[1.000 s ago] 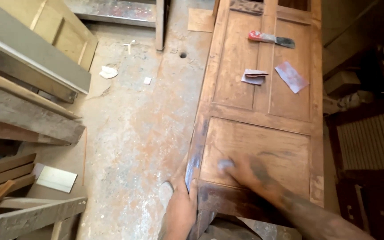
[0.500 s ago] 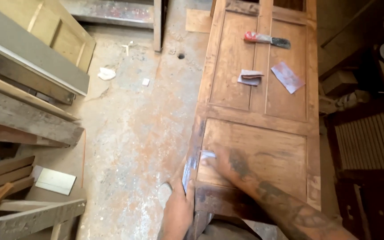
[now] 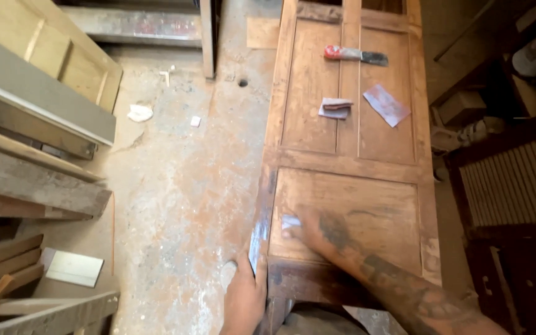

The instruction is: Sanding a wooden cabinet door and using a putty knife to scrape the edges and grooves

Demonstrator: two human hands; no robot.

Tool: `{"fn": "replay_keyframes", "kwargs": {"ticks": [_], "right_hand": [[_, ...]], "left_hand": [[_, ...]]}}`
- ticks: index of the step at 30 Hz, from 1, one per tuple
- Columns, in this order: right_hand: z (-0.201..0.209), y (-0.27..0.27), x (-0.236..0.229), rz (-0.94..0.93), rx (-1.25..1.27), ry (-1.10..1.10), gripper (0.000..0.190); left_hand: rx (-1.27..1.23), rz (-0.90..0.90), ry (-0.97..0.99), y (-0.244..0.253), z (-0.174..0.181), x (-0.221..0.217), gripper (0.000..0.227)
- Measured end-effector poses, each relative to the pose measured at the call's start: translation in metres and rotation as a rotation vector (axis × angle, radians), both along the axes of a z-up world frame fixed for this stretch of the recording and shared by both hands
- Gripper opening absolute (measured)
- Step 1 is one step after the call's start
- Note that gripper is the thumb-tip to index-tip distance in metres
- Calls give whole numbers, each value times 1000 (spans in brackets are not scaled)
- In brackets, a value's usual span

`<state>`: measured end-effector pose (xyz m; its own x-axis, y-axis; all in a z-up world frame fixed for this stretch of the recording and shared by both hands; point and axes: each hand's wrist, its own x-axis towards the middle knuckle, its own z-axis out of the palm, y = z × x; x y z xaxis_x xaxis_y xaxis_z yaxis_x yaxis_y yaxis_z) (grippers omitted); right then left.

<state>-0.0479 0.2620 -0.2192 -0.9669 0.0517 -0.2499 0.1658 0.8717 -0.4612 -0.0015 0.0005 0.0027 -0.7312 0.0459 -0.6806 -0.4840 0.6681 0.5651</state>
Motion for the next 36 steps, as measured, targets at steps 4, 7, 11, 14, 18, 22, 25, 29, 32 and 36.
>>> {"fn": "replay_keyframes", "kwargs": {"ticks": [4,7,11,14,18,22,25,29,32,36], "right_hand": [[12,79,42,16,-143,153,45],[19,69,55,-81,-171,30,41],[43,-7,3,-173,-176,97,30],[25,6,4,-112,-172,156,34],[78,41,64,-32,-239,123,34],[207,-13,13,-145,137,-275,35],[110,9,-12,-152,-8,-36,37],[185,6,52,-145,227,-269,46],[28,48,58,-145,-100,241,35],[92,10,-16,-191,-224,291,21]], "left_hand": [[-10,-24,45,3,-21,2,52],[-20,19,40,1,-22,7,49],[-25,21,24,6,-19,4,46],[-19,4,16,5,-17,1,50],[-27,45,-50,6,0,-2,58],[-45,20,-1,6,-9,2,50],[-30,27,10,9,-5,1,52],[-22,-1,17,5,-14,1,57],[-39,25,1,8,-6,-2,57],[-41,17,19,6,-9,3,57]]}}
